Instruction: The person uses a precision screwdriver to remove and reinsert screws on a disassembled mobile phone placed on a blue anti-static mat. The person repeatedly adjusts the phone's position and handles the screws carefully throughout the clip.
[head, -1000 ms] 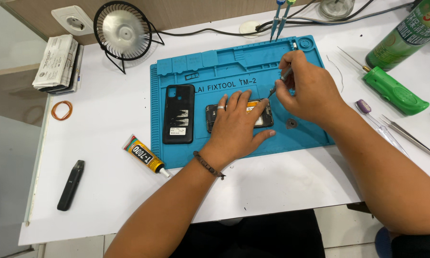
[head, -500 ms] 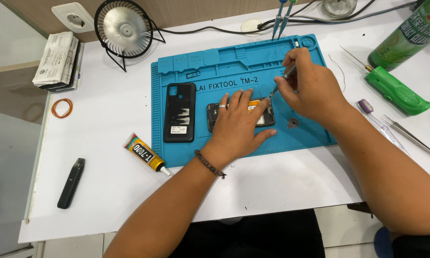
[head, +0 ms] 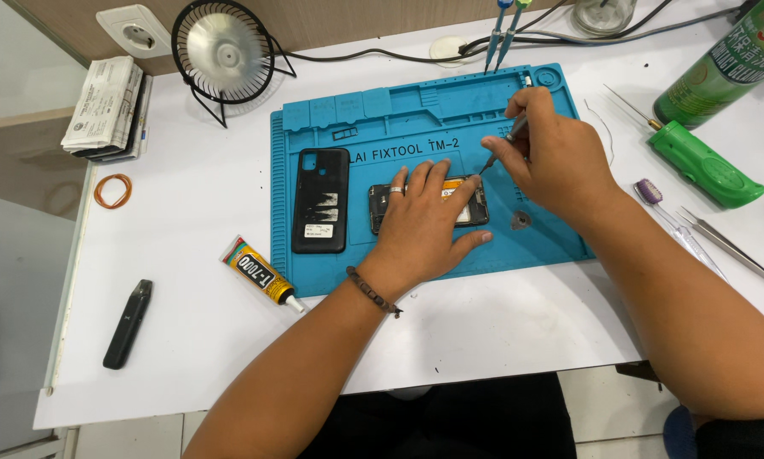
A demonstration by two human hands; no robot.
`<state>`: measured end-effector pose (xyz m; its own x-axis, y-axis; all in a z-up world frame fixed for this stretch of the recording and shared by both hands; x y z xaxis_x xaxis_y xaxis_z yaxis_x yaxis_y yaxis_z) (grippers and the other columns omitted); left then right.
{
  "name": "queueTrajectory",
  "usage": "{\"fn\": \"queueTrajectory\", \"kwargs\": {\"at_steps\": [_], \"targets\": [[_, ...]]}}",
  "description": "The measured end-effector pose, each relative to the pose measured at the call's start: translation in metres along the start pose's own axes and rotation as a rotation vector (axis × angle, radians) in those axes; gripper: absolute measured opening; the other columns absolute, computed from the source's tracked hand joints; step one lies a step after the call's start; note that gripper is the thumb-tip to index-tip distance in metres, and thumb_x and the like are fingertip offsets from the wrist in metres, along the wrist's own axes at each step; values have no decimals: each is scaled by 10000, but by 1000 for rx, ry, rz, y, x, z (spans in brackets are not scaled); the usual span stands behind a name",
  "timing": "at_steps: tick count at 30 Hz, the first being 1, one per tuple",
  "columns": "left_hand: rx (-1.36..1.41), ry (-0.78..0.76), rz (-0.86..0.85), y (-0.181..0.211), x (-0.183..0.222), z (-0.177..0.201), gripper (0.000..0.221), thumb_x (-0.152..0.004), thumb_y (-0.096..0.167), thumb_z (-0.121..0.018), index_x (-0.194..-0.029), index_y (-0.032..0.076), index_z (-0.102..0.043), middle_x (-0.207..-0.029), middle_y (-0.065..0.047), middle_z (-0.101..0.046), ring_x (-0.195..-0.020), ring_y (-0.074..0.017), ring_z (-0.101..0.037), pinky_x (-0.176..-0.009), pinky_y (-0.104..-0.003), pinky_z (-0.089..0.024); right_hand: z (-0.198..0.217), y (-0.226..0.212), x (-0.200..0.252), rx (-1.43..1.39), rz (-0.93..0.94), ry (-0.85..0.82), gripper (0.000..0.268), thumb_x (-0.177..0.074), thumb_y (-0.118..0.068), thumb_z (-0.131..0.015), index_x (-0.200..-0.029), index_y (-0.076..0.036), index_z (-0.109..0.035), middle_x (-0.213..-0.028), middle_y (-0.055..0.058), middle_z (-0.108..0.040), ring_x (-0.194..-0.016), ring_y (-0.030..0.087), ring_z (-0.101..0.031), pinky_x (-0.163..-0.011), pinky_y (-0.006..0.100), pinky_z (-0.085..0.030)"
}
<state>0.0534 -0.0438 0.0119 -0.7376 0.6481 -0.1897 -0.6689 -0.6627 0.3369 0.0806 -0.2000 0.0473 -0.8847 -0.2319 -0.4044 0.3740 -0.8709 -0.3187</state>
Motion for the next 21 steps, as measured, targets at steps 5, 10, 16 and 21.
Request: {"fn": "queueTrajectory", "kwargs": {"at_steps": [5, 10, 16, 21], "targets": [[8, -9, -1, 1, 0, 3, 667, -938, 466, -705, -1461, 86, -544, -1397, -331, -496, -1399, -517, -419, -1134, -743, -238, 0, -4, -1, -68, 9, 4, 336, -1013, -31, -696, -1259, -39, -468, -851, 148, -696, -692, 320, -714, -602, 433, -576], [3, -10, 2, 2, 0, 4, 665, -938, 465, -705, -1459, 82, -548, -1394, -332, -501, -1396, -517, -427, -1131, -742, -245, 1, -10, -1, -95, 47, -15, 389, -953, -10, -699, -1259, -43, -461, -889, 156, -699, -745, 325, -727, -627, 437, -591], [-4, -2, -1, 1, 0, 2, 660, -946, 471, -693, -1465, 91, -543, -1402, -329, -493, -1402, -514, -416, -1134, -743, -241, 7, -16, 0, -83, 62, 12, 356, -1005, -82, -748, -1243, -4, -496, -880, 194, -694, -744, 343, -726, -638, 454, -597], [0, 9, 2, 0, 0, 1, 662, -937, 473, -703, -1459, 97, -549, -1397, -323, -501, -1397, -506, -425, -1135, -741, -245, 1, -3, 0, -48, 8, 24, 270, -1041, -49, -710, -1232, -19, -522, -841, 159, -699, -687, 308, -714, -616, 400, -581]]}}
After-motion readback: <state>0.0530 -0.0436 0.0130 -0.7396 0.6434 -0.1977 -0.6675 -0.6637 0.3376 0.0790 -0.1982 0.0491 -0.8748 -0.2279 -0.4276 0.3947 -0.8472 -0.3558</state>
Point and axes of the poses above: each hand's wrist, its own x-axis away from the middle knuckle, its own z-axis out of the back of the hand, y = z × x, the point moved 7 cm from there along -x, towards the middle knuckle
